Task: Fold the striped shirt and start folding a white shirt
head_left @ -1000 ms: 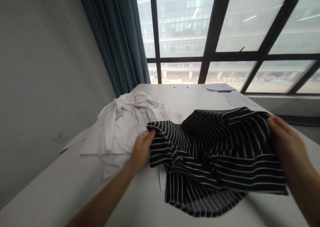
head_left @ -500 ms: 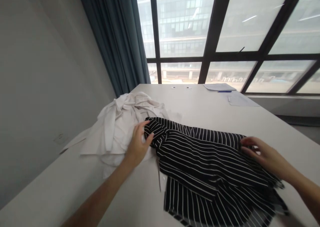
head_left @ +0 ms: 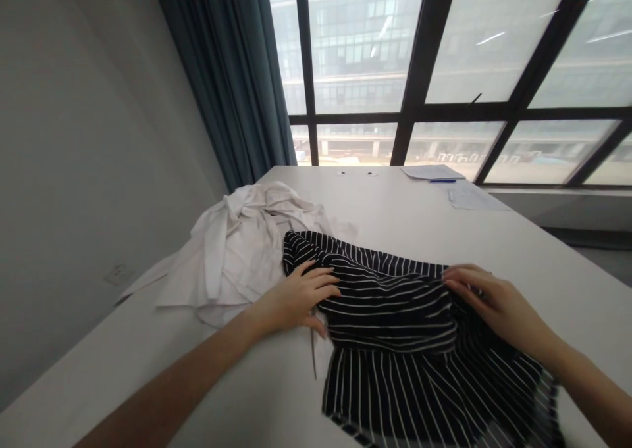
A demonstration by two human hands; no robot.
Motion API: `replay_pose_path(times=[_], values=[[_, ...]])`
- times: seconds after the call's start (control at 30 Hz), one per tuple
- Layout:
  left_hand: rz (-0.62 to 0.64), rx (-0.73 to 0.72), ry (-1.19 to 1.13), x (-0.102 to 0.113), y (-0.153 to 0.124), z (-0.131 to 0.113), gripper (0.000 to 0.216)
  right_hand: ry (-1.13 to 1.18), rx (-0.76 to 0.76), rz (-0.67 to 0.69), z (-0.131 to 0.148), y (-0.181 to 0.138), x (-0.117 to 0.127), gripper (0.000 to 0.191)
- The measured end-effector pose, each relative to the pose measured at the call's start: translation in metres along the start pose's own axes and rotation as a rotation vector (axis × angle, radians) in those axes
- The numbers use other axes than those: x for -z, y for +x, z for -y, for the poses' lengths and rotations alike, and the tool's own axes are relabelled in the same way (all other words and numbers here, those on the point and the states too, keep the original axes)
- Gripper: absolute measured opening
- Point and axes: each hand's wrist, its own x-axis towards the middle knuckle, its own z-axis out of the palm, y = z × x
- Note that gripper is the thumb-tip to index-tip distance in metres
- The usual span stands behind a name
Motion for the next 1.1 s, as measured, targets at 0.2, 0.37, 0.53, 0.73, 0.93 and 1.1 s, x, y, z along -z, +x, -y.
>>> replay_pose_path(times=[0.2, 0.37, 0.53, 0.73, 0.93, 1.1], values=[[-0.125, 0.222, -0.173, 0.006, 0.01, -0.013, 0.022, -0.042, -0.167, -0.047, -0.014, 0.03, 0.005, 0.034], [-0.545, 0.803, -1.051, 0.041, 0.03, -0.021, 0.02, 0.091, -0.179, 0.26, -0.025, 0.04, -0.034, 0.03], [-0.766, 1.075, -1.562, 0.063, 0.045, -0.022, 0.024, 0.251, -0.021, -0.037, 0.027, 0.025, -0.046, 0.033], [-0.897, 0.825, -1.271, 0.068, 0.049, -0.025, 0.033, 0.26, 0.047, 0.23, 0.083, 0.017, -0.044, 0.058], [-0.673, 0.47, -0.935, 0.055, 0.038, -0.045, 0.069, 0.652, 0.007, 0.239, 0.104, 0.045, -0.031, 0.021], [-0.21, 0.252, -0.544, 0.006, 0.047, -0.095, 0.087, 1.155, -0.089, 0.025, 0.151, 0.064, -0.022, 0.02]])
